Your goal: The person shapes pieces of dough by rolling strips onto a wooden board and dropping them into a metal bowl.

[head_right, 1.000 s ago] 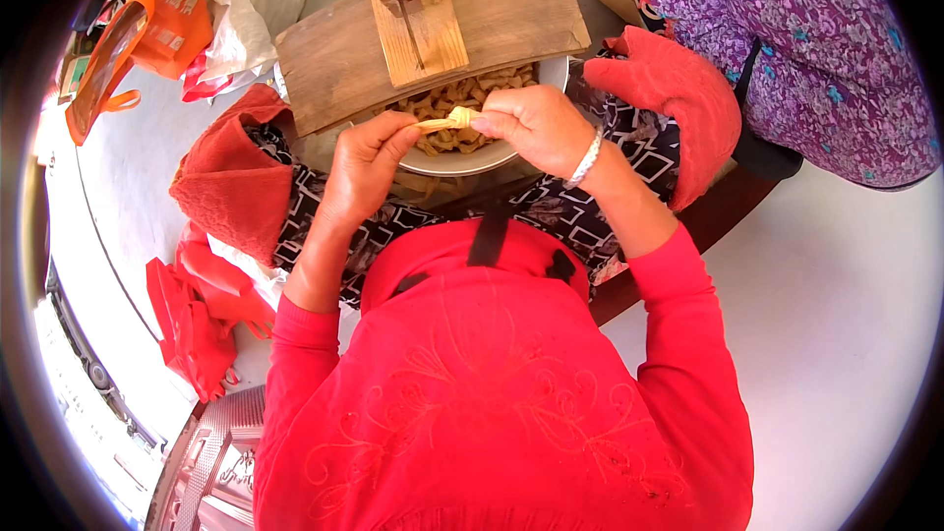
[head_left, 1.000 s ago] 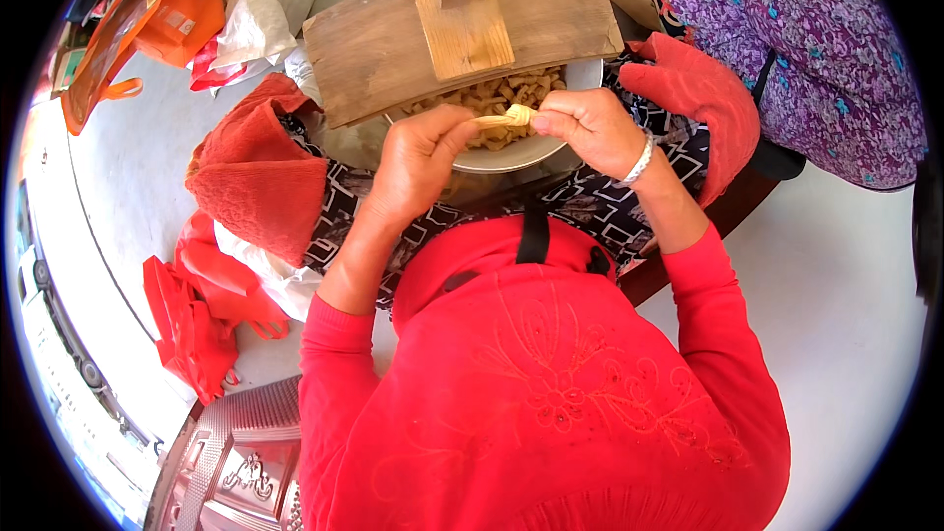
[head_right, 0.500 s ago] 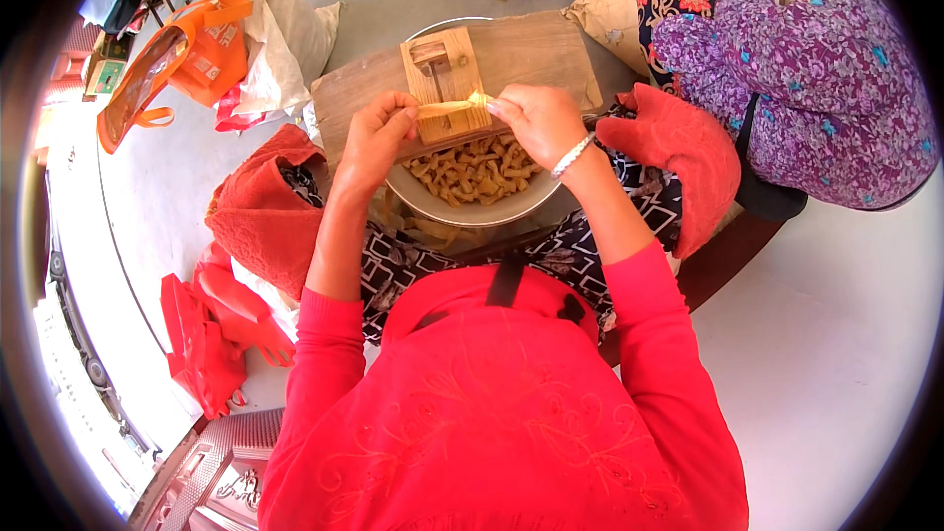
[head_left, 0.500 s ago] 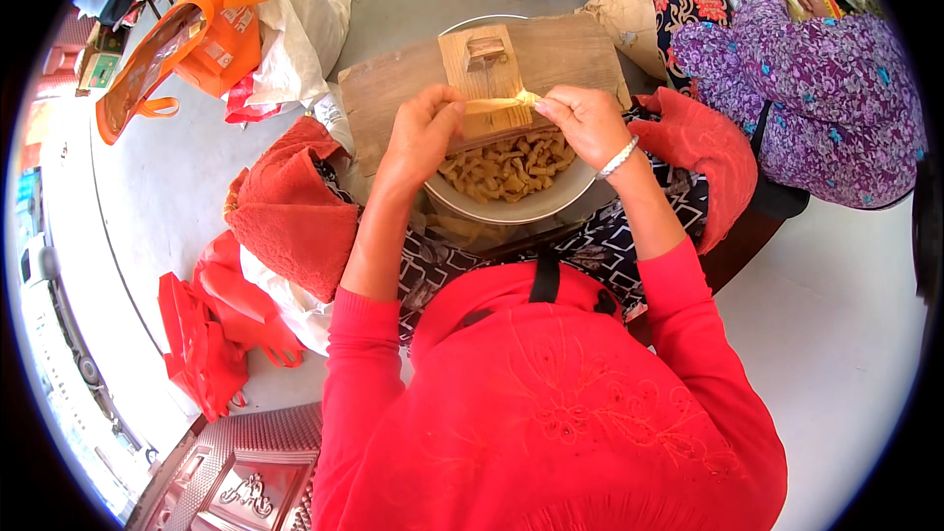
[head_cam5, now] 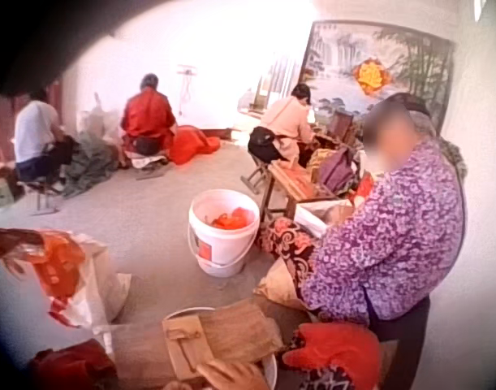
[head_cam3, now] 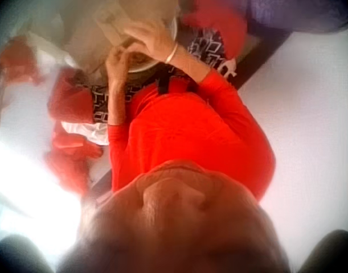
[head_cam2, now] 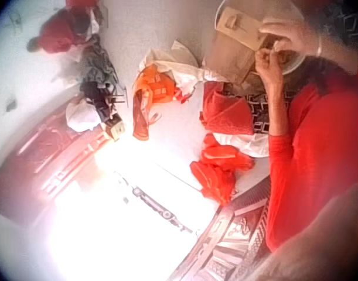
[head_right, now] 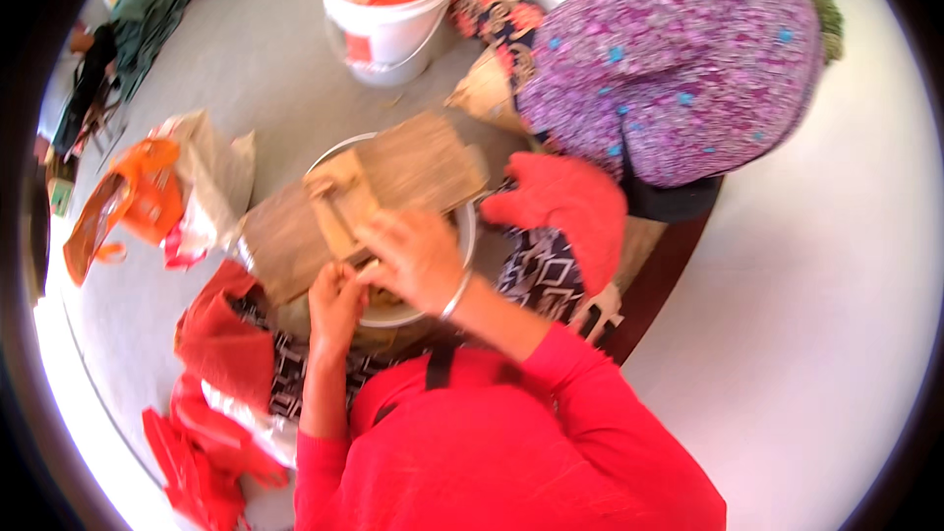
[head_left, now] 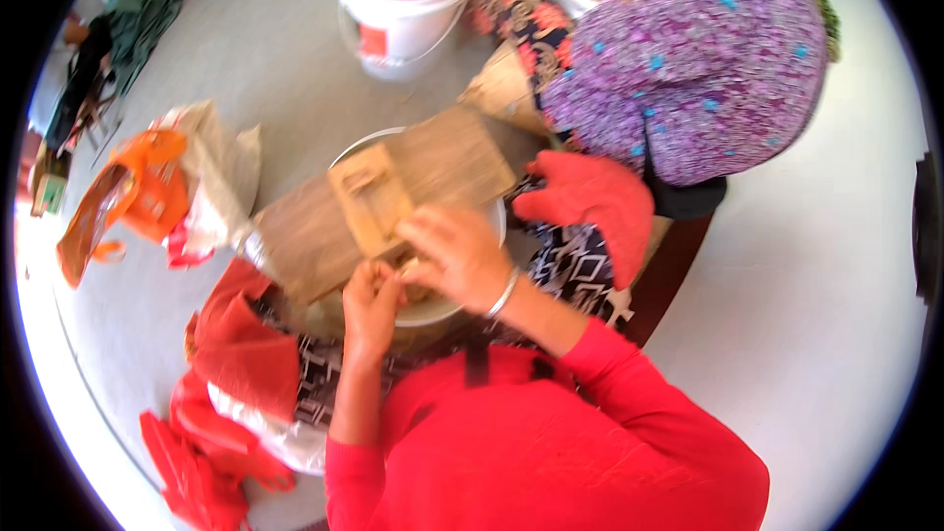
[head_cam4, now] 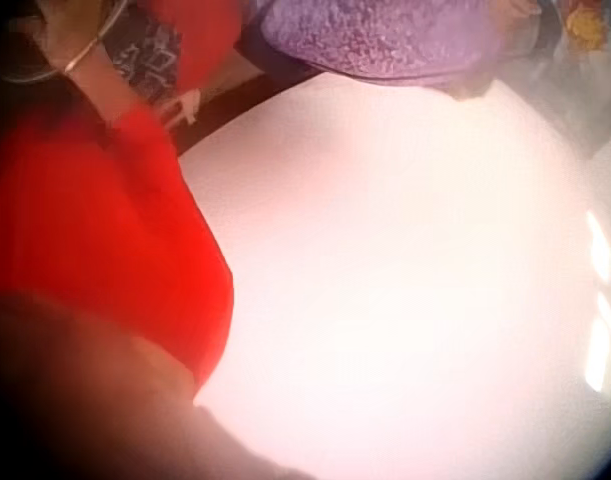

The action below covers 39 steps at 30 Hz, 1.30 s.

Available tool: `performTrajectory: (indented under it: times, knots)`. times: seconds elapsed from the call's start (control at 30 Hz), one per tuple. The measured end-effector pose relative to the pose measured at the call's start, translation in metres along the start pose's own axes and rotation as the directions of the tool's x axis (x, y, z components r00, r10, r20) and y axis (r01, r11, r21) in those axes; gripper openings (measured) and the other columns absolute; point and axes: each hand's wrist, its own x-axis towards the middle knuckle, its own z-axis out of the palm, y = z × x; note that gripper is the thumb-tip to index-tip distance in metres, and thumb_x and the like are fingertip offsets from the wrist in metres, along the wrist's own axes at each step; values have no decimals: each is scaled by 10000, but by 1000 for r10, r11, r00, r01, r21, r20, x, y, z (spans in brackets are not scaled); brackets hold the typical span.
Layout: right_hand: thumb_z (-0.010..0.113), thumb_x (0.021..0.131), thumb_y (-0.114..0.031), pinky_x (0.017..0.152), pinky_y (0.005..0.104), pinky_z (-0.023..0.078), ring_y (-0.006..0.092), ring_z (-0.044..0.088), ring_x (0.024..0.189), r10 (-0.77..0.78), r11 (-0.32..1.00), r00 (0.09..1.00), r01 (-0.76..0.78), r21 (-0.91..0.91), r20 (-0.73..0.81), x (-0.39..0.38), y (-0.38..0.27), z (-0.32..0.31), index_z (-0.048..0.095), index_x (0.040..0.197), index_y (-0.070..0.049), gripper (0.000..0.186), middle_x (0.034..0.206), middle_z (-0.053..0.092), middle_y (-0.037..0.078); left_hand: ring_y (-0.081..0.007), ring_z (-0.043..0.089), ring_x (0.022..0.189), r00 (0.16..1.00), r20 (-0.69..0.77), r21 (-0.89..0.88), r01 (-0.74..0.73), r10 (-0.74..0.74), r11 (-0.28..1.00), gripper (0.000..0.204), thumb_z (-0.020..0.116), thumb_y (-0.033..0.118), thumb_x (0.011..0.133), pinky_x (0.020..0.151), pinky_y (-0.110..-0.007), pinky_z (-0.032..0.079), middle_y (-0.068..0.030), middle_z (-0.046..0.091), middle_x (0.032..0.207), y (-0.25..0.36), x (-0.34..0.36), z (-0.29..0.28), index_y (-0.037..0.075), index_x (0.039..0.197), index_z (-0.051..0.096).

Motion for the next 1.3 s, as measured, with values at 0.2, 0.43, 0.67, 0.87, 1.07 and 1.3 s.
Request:
performTrajectory:
  times: [0.2, 0.43, 0.67, 0.87, 1.07, 1.3]
  knots:
    - [624, 861, -271, 557, 441, 456, 343, 586, 574, 320, 943, 933, -330, 38, 165, -25, 3, 14, 620, 720, -75, 241, 625, 599, 129, -129, 471, 468, 949, 114, 214, -314, 295, 925, 147, 572, 127, 912, 460, -278, 381, -88, 563, 601, 13, -17, 17, 8, 827, 588]
    - [542, 965, -117, 479, 218, 410, 60, 540, 550, 182, 16, 645, -756, 654, 742, -44, -52, -21, 681, 951, -2, 181, 699, 611, 9, -81, 488, 589, 966, 200, 2, -168, 165, 986, 295, 514, 207, 963, 511, -259, 394, 11, 566, 656, 19, -17, 0, -10, 812, 645]
    - [597, 906, -63, 732, 247, 517, 116, 653, 849, 500, 661, 857, -471, 584, 125, -33, -27, 11, 665, 1097, -14, 209, 916, 709, 96, -19, 424, 650, 962, 265, -312, 15, 72, 950, 288, 528, 61, 884, 534, -182, 328, 47, 508, 791, 13, -31, 32, 13, 1168, 541]
    - [606, 888, -157, 612, 298, 530, 266, 683, 726, 362, 916, 932, -348, 200, -36, -33, -11, 21, 694, 999, -79, 162, 815, 694, 104, -19, 370, 556, 958, 286, -413, 148, -26, 899, 184, 545, 110, 930, 481, -174, 284, 45, 488, 700, -6, -16, 35, 36, 1097, 571]
    - [619, 909, -164, 591, 266, 488, 173, 601, 617, 432, 872, 843, -482, 92, 322, -53, 1, 16, 671, 883, -20, 155, 751, 656, 84, -215, 616, 670, 877, 109, 546, -446, 467, 709, 135, 590, 96, 889, 586, -270, 463, -73, 615, 757, -24, -20, 20, 31, 1004, 619]
    - [541, 964, -242, 833, 271, 476, 111, 600, 927, 423, -203, 532, -733, 649, 733, -86, 1, 43, 645, 1070, 27, 307, 983, 656, 29, -340, 626, 826, 764, 68, 443, -600, 642, 666, 254, 575, -29, 767, 713, -383, 515, -131, 629, 966, -29, -22, 23, 18, 1010, 631]
